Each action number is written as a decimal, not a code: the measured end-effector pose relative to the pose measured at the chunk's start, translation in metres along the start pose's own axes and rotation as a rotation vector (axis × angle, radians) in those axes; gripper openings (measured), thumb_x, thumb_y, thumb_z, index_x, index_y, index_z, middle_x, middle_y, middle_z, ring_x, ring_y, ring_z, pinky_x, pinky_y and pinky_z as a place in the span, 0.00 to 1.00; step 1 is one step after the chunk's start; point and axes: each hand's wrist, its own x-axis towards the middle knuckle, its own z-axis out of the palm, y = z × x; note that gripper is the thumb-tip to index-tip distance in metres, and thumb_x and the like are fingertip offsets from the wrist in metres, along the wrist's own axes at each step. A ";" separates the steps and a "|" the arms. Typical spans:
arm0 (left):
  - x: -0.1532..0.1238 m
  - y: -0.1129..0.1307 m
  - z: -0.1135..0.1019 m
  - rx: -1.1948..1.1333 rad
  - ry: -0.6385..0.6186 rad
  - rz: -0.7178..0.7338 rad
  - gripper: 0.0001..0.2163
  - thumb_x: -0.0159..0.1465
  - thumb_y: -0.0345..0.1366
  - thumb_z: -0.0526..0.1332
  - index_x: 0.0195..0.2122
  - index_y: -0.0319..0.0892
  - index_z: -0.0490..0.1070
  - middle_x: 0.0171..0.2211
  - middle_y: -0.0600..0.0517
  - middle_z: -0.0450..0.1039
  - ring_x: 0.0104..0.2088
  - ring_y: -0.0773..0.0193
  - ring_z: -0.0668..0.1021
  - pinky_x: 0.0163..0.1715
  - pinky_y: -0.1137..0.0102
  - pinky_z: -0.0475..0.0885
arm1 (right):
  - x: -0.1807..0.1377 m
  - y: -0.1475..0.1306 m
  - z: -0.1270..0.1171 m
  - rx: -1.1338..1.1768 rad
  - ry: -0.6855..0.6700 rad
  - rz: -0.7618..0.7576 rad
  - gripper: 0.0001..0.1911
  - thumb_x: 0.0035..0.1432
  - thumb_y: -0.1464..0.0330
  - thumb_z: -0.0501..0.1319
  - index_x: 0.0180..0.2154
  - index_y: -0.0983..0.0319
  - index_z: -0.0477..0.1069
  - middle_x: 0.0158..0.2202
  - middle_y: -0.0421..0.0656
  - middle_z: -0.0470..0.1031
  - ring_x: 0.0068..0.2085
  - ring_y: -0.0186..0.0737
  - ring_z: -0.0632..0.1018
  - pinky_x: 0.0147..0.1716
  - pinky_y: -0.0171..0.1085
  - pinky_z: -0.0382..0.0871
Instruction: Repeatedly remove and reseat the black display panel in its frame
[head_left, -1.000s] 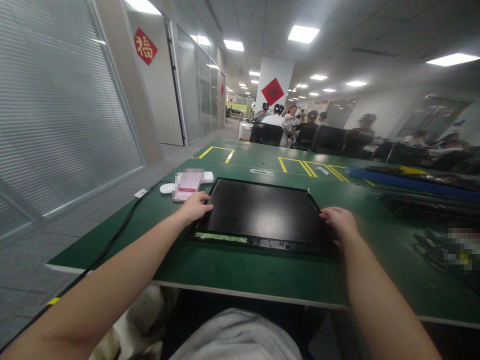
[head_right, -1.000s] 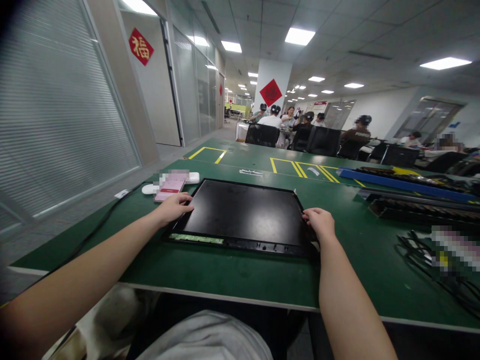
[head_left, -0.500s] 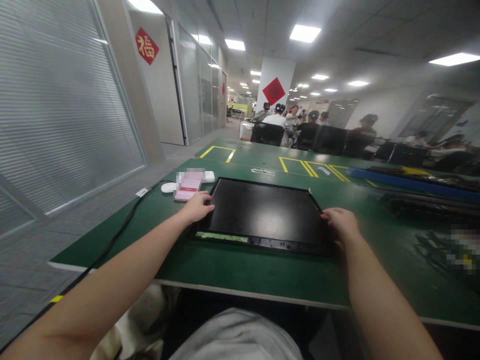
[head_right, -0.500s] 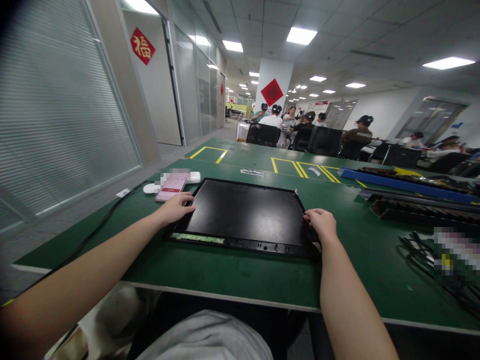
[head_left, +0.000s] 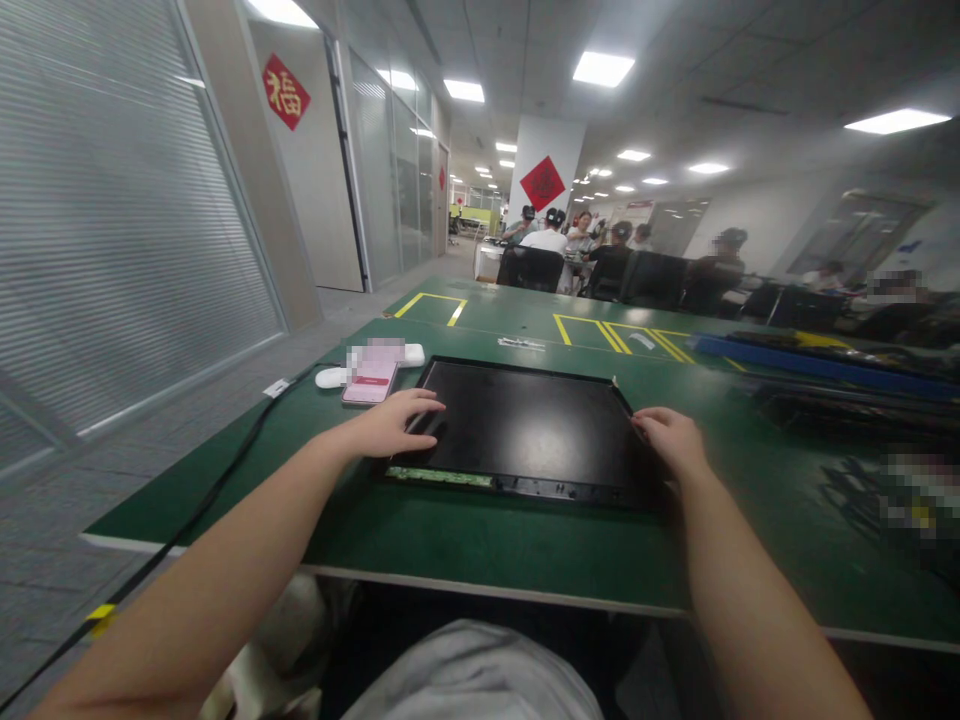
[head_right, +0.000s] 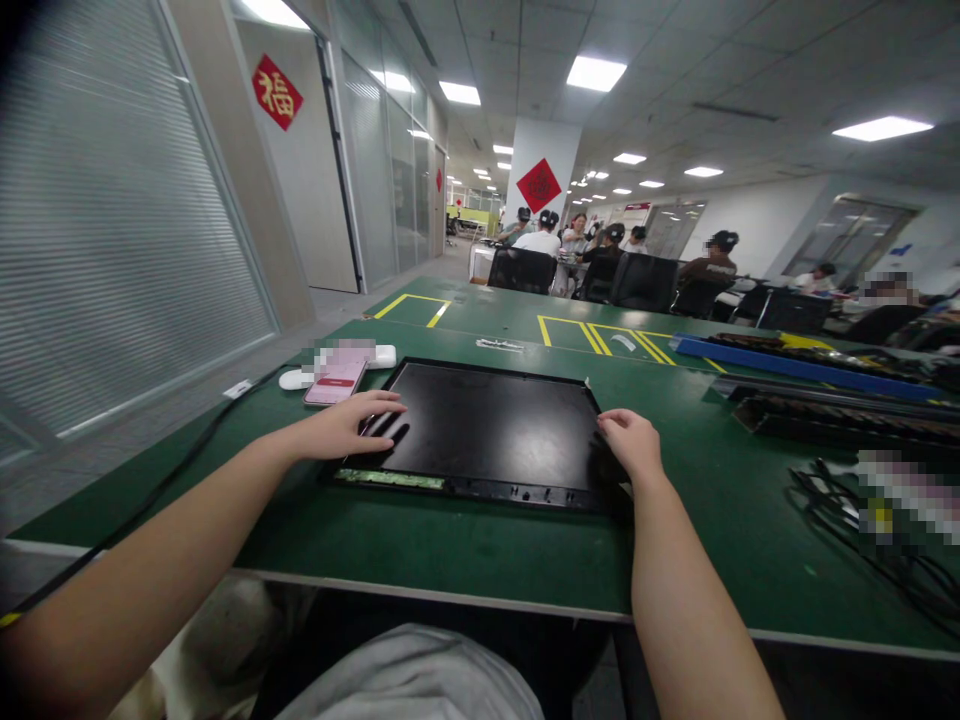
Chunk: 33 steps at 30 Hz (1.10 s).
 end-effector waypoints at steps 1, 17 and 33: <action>-0.001 0.001 -0.003 -0.009 -0.033 0.019 0.29 0.55 0.50 0.67 0.56 0.44 0.74 0.63 0.40 0.66 0.62 0.45 0.70 0.62 0.56 0.61 | -0.001 -0.001 0.001 0.004 -0.014 -0.038 0.13 0.47 0.65 0.60 0.35 0.58 0.80 0.35 0.43 0.82 0.38 0.44 0.79 0.40 0.39 0.69; -0.008 0.001 -0.018 -0.045 -0.150 0.081 0.30 0.48 0.46 0.74 0.54 0.52 0.76 0.65 0.45 0.65 0.63 0.45 0.69 0.61 0.57 0.63 | -0.010 -0.013 0.005 -0.036 -0.249 -0.146 0.13 0.49 0.70 0.62 0.36 0.56 0.82 0.40 0.42 0.83 0.46 0.45 0.80 0.49 0.39 0.69; -0.007 0.012 -0.013 -0.040 -0.120 0.215 0.27 0.51 0.35 0.72 0.54 0.52 0.76 0.64 0.48 0.67 0.61 0.49 0.71 0.61 0.61 0.63 | -0.010 -0.013 0.004 -0.056 -0.257 -0.130 0.13 0.52 0.70 0.61 0.37 0.57 0.83 0.43 0.43 0.82 0.47 0.44 0.80 0.49 0.39 0.69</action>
